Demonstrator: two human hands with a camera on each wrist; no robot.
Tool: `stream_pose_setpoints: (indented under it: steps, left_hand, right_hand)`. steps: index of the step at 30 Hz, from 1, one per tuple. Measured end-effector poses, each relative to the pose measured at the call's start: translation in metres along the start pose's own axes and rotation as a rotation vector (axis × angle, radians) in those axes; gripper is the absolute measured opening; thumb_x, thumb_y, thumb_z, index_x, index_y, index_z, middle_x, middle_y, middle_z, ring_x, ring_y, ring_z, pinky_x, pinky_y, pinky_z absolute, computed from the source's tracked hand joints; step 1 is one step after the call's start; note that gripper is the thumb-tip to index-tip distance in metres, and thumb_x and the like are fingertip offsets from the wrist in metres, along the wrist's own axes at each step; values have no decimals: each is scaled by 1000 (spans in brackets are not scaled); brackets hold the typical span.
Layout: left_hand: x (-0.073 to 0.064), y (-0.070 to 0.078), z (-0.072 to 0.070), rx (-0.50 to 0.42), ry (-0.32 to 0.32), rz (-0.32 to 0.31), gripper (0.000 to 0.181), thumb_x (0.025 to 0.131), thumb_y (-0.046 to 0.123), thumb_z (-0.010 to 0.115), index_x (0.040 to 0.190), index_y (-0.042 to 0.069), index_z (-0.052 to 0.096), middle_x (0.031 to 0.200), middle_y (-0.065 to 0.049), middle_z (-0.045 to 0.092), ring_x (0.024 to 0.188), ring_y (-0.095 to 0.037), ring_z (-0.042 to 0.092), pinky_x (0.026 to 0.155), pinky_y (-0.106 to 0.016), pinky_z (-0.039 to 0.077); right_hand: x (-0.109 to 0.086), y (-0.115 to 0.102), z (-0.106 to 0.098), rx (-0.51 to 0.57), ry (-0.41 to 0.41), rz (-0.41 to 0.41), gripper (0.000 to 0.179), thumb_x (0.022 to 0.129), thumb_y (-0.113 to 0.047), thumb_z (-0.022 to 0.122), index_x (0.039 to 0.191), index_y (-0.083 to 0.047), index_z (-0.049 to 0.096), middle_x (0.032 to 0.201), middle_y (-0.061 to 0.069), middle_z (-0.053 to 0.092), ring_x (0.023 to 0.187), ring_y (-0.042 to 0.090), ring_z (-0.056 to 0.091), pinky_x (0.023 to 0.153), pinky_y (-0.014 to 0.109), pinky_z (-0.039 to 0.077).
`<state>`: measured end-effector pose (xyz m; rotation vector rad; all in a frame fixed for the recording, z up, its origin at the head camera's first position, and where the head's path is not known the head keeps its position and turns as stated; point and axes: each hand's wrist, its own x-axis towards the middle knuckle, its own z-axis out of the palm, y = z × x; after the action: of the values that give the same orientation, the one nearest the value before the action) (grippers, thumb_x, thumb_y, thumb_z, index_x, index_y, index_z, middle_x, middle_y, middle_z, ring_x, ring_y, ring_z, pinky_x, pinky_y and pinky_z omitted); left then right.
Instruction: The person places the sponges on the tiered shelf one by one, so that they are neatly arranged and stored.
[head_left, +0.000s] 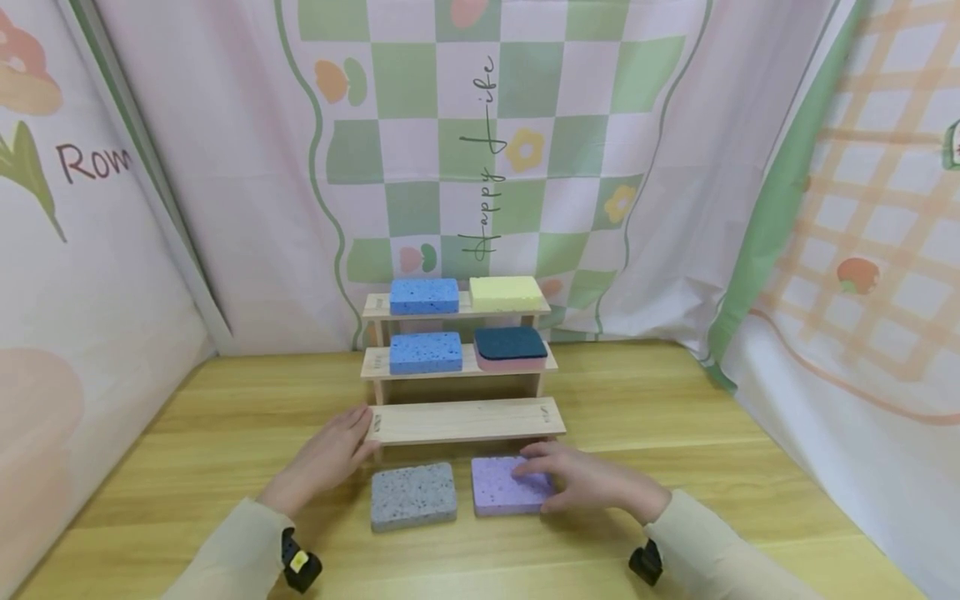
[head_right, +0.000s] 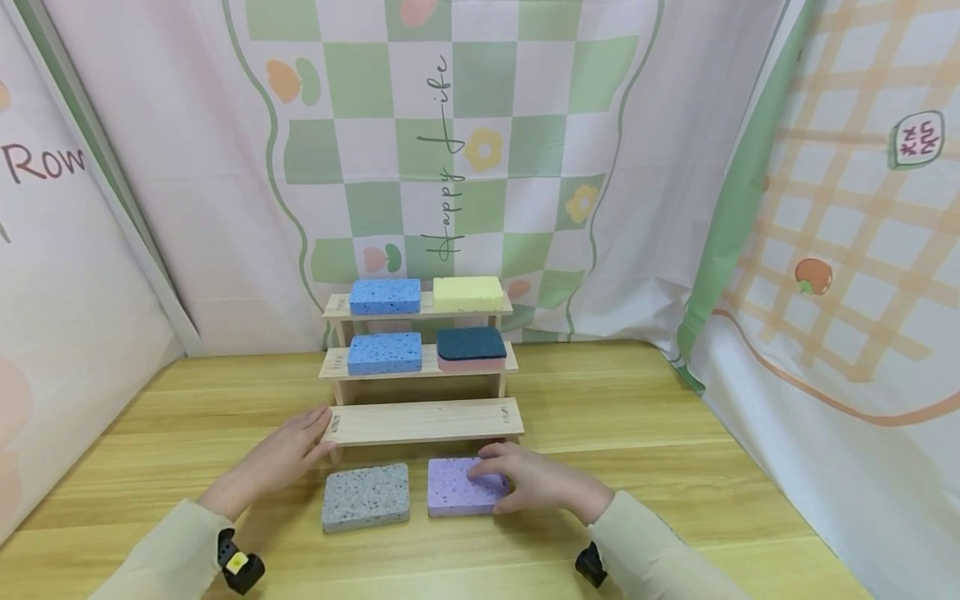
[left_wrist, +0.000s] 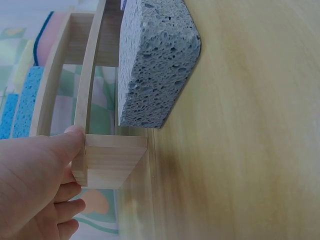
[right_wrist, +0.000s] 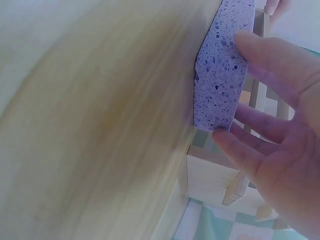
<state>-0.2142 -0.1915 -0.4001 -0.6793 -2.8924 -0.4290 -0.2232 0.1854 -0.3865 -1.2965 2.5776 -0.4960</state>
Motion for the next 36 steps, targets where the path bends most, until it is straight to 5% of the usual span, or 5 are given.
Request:
stream_pose_setpoints:
  steps: [36]
  left_hand:
    - [0, 0, 1, -9, 0, -9, 55, 97, 25, 48, 134, -14, 34, 140, -30, 30, 128, -41, 30, 105, -50, 24]
  right_hand:
    - [1, -12, -13, -93, 136, -163, 49, 67, -5, 68, 115, -12, 64, 120, 12, 52, 108, 24, 48, 90, 40, 45]
